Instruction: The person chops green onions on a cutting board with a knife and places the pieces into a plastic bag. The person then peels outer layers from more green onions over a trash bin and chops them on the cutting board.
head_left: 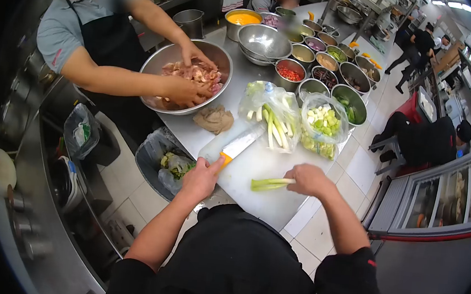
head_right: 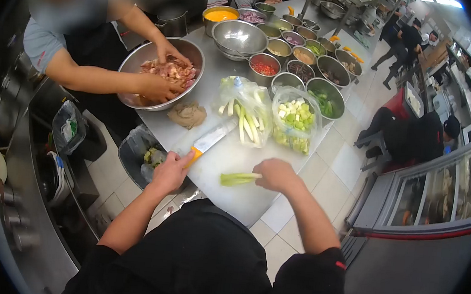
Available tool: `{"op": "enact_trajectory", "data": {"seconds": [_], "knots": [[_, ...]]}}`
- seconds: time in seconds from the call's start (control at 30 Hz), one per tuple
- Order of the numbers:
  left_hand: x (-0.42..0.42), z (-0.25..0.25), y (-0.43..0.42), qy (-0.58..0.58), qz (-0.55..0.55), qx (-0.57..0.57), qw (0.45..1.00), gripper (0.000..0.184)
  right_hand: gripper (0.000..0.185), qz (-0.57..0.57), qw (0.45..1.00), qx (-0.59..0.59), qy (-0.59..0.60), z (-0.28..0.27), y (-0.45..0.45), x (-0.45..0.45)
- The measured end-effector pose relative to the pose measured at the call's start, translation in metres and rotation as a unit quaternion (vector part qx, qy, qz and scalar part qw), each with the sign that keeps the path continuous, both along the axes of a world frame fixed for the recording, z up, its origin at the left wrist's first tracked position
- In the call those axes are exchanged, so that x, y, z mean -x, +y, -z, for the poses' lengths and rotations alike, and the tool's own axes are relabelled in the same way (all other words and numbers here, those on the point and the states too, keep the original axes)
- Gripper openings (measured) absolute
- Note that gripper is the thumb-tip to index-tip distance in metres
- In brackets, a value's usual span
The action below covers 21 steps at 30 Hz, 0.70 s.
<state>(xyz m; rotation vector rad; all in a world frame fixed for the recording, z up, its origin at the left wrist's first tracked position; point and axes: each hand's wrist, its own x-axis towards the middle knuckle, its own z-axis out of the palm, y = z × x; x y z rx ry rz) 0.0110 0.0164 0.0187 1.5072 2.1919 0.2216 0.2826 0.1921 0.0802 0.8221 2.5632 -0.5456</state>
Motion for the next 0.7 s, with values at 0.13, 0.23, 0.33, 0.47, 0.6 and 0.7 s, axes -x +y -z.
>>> {"op": "enact_trajectory", "data": {"seconds": [0.13, 0.23, 0.33, 0.47, 0.6, 0.7], "knots": [[-0.001, 0.004, 0.002, 0.016, -0.001, -0.021, 1.0, 0.058, 0.011, -0.25, 0.943, -0.218, -0.005, 0.001, 0.02, 0.032], [0.0, 0.002, 0.002, 0.012, 0.003, -0.031, 0.999, 0.058, 0.016, -0.316, 0.86, -0.353, 0.189, 0.005, 0.021, 0.051], [0.002, 0.0, 0.002, 0.004, 0.009, -0.031, 0.999, 0.058, 0.024, -0.127, 0.963, -0.172, 0.166, -0.013, 0.012, 0.048], [0.012, 0.01, 0.005, 0.029, 0.032, -0.092, 0.995, 0.056, 0.035, 0.145, 0.989, -0.013, 0.013, 0.002, -0.006, 0.033], [0.02, 0.013, 0.018, 0.073, 0.046, -0.037, 0.996, 0.046, 0.051, 0.189, 0.967, -0.117, 0.125, 0.058, -0.038, 0.032], [0.022, 0.006, 0.021, 0.065, 0.062, -0.01, 0.996, 0.046, 0.058, 0.23, 0.954, -0.096, 0.165, 0.074, -0.042, 0.039]]}}
